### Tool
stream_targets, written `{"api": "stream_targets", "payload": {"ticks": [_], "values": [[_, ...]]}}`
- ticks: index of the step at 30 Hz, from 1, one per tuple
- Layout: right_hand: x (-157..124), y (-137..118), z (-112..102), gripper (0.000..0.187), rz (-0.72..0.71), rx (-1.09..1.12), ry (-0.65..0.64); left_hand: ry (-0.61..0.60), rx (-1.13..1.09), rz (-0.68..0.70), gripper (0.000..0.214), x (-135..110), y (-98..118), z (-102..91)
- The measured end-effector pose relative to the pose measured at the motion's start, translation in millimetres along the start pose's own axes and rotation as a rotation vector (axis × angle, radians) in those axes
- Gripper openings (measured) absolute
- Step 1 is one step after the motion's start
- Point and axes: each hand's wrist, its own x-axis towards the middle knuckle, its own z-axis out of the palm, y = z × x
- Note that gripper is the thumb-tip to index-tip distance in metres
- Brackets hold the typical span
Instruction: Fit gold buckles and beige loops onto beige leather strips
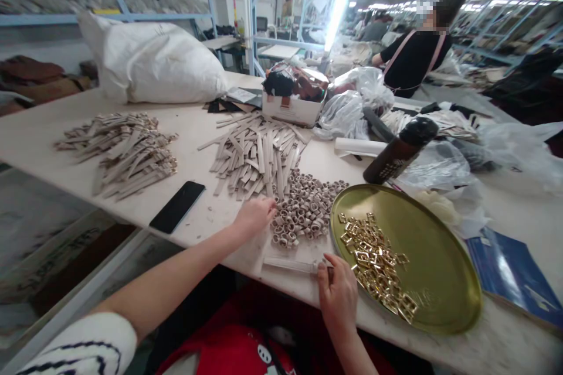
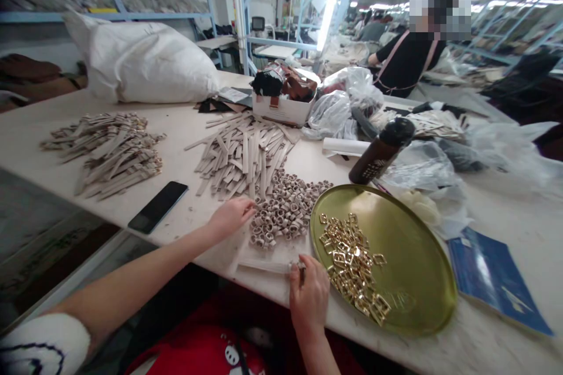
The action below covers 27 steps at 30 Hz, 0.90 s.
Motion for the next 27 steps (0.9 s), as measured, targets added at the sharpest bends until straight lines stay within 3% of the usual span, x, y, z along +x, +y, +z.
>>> {"api": "stream_targets", "payload": {"ticks": [5, 9, 12, 16, 19, 21, 22, 24, 27], "values": [[-7.6, 2.0, 2.2, 0.024, -0.069, -0.026, 0.044, 0.102, 0.055, -0.187, 0.038, 56.5, -16.2, 3.2], [-8.3, 2.8, 2.0, 0.019, -0.094, -0.040, 0.043, 0.144, 0.004, -0.257, 0.039, 65.5, -18.6, 6.6], [-8.3, 3.0, 2.6, 0.019, -0.093, -0.037, 0.043, 0.196, -0.091, -0.239, 0.025, 49.7, -25.0, -5.5], [-9.6, 3.6, 1.1, 0.018, -0.084, 0.008, 0.073, 0.316, -0.258, -0.181, 0.020, 5.2, -28.5, -37.2], [-8.2, 1.6, -2.1, 0.018, -0.068, 0.077, 0.120, 0.507, -0.622, -0.053, 0.024, -35.4, -18.9, -63.9], [-3.3, -3.9, -3.8, 0.018, -0.075, 0.113, 0.102, 0.554, -0.842, 0.023, 0.025, -60.4, -7.7, -75.4], [0.6, -8.5, -3.9, 0.018, -0.089, 0.120, 0.064, 0.521, -0.929, 0.032, 0.024, -71.4, -1.6, -77.0], [11.1, -20.2, -2.4, 0.016, -0.138, 0.089, -0.053, 0.330, -1.068, -0.036, 0.024, -90.0, 9.7, -69.7], [29.1, -38.3, 4.3, 0.017, -0.242, -0.109, -0.235, -0.034, -1.189, -0.267, 0.020, -108.6, 20.6, -37.2]]}}
